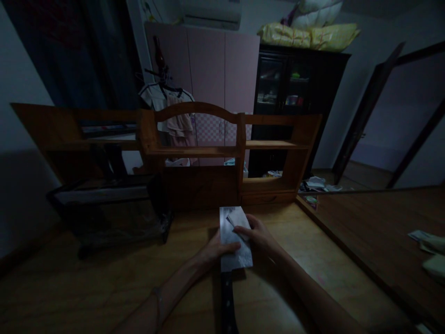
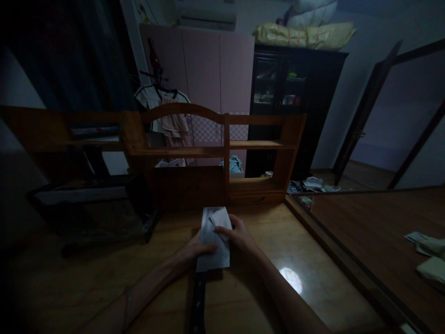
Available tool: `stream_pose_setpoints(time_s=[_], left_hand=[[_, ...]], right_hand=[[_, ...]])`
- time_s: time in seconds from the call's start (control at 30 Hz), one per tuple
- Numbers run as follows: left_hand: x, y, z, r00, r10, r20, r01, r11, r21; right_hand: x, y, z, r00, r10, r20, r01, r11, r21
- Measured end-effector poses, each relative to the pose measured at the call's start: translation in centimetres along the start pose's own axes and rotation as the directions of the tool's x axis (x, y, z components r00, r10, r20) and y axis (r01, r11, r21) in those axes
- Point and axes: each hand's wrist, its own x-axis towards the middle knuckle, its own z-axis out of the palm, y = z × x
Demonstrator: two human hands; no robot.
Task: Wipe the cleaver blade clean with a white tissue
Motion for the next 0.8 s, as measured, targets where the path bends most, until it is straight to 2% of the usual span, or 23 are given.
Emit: stream_pose_setpoints(time_s=[0.13, 0.2, 0.27, 0.4, 0.47, 0.57, 0.67, 0.8], left_hand=[[0.6, -0.8, -0.2, 0.994, -0.019, -0.109, 0.013, 0.998, -0.058], [0.8, -1.1, -0.3, 0.991, -0.041, -0.127, 0.031, 0.996, -0.082], [0.8, -1.1, -0.3, 0.991, -0.059, -0.118, 0.048, 0.995, -0.092], [0.8, -0.8, -0.1, 0.992, -0.06, -0.113, 0.047, 0.992, -0.115], [0.8, -0.6, 0.0, 0.986, -0.09, -0.14, 0.068, 0.986, -0.154], [1.1, -0.7, -0.1, 0.973, -0.131, -0.189, 0.093, 0.976, -0.197], [1.6, -1.1, -0.6, 0.974, -0.108, -0.199, 0.071, 0.98, -0.186], [1.7, -1.1, -1.1, 0.992, -0.051, -0.118, 0.038, 0.993, -0.114]], right_hand=[[0.0, 0.3, 0.3, 1.0, -0.025, 0.013, 0.025, 0.999, -0.02], [0.0, 0.5, 0.4, 0.997, -0.079, -0.007, 0.078, 0.996, -0.041], [-0.2, 0.4, 0.4, 0.985, -0.168, -0.035, 0.161, 0.976, -0.147], [-0.8, -0.4, 0.6, 0.958, -0.285, 0.018, 0.252, 0.816, -0.52], [-1.2, -0.6, 0.9, 0.953, -0.293, 0.078, 0.277, 0.738, -0.615], [-1.3, -0.6, 1.4, 0.94, -0.308, 0.146, 0.324, 0.672, -0.665], [-1.1, -0.9, 1.4, 0.918, -0.355, 0.176, 0.373, 0.628, -0.683], [-1.9, -4.2, 2.0, 0.868, -0.457, 0.194, 0.452, 0.567, -0.688]])
